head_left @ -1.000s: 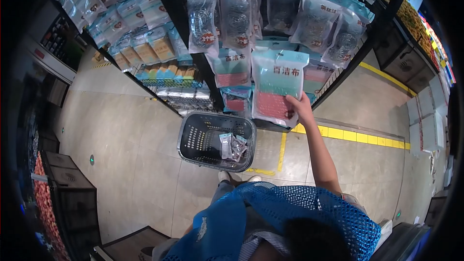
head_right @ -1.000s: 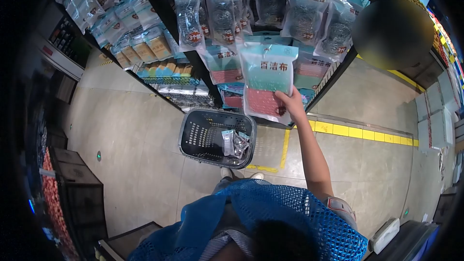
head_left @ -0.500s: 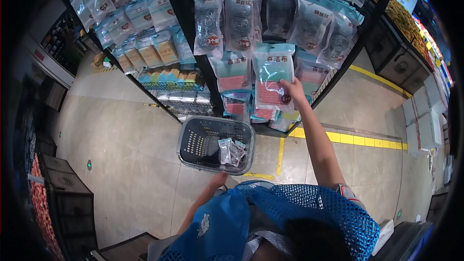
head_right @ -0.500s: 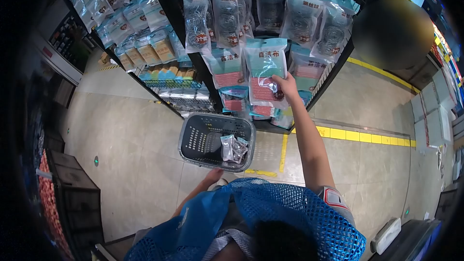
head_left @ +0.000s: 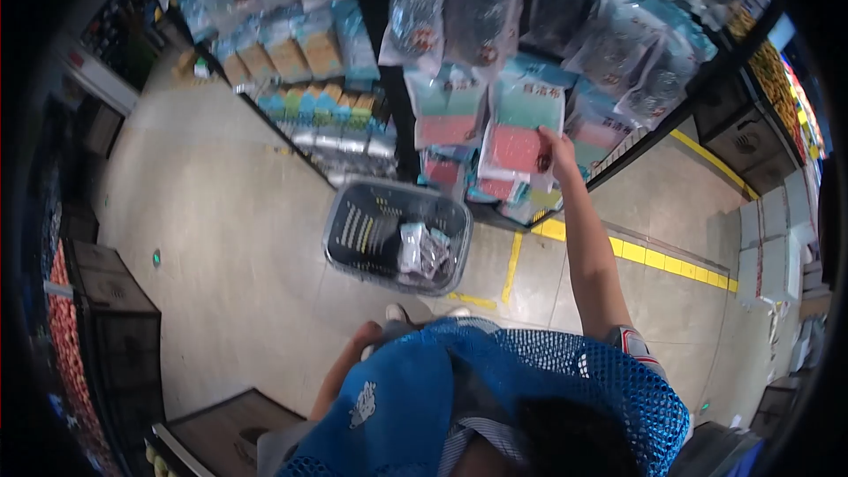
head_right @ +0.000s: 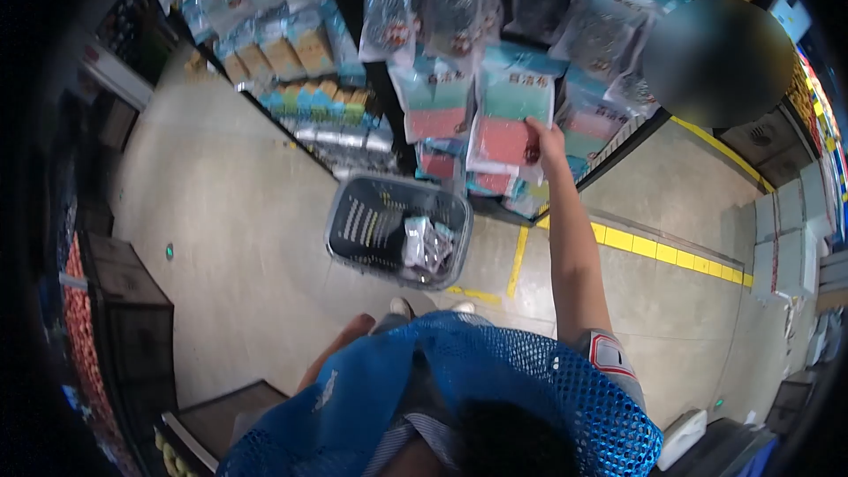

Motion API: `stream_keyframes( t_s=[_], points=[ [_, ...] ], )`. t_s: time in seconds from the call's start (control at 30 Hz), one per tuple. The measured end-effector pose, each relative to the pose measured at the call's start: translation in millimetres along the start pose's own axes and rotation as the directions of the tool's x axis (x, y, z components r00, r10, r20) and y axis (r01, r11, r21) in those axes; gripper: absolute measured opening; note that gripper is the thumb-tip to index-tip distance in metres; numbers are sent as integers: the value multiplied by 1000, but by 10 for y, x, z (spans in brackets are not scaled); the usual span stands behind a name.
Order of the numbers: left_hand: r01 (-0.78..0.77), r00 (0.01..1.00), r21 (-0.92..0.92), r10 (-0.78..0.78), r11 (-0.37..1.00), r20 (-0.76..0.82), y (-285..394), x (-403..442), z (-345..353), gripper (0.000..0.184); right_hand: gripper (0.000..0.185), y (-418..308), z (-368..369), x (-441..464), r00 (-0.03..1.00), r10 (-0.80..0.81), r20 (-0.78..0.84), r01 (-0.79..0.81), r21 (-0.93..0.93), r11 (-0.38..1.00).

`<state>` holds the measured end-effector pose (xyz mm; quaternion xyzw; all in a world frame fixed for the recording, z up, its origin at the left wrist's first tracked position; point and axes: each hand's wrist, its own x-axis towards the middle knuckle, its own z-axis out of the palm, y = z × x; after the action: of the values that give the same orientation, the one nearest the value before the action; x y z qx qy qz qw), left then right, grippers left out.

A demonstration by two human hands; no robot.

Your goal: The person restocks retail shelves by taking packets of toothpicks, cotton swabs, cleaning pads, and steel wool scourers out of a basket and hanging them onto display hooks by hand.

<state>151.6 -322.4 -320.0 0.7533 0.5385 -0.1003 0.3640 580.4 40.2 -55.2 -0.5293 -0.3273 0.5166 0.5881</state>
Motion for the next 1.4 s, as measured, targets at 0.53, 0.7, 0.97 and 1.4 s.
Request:
stream_keyframes(
  t_s=[0.53,0.7,0.97,1.4],
  points=[
    [693,708,-507,-616,512,346,777,-196,-303,47,27,2535,-721,-1582,899,434,65,-56,-964,262],
    [664,722,-465,-665,586,192,493,-222,-99,43,22,3620,361,-1442,743,571,349,105,-903,416],
    [665,702,-571,-664,482,257,-62,-268,-139,29,38,6890,897,-707,639,759,124,-145,-950,278],
    [649,723,-611,-618,454,308,-177,-239,-123,28,21,7178,1074,-581,907,414,-70,-148,-976,159]
  ],
)
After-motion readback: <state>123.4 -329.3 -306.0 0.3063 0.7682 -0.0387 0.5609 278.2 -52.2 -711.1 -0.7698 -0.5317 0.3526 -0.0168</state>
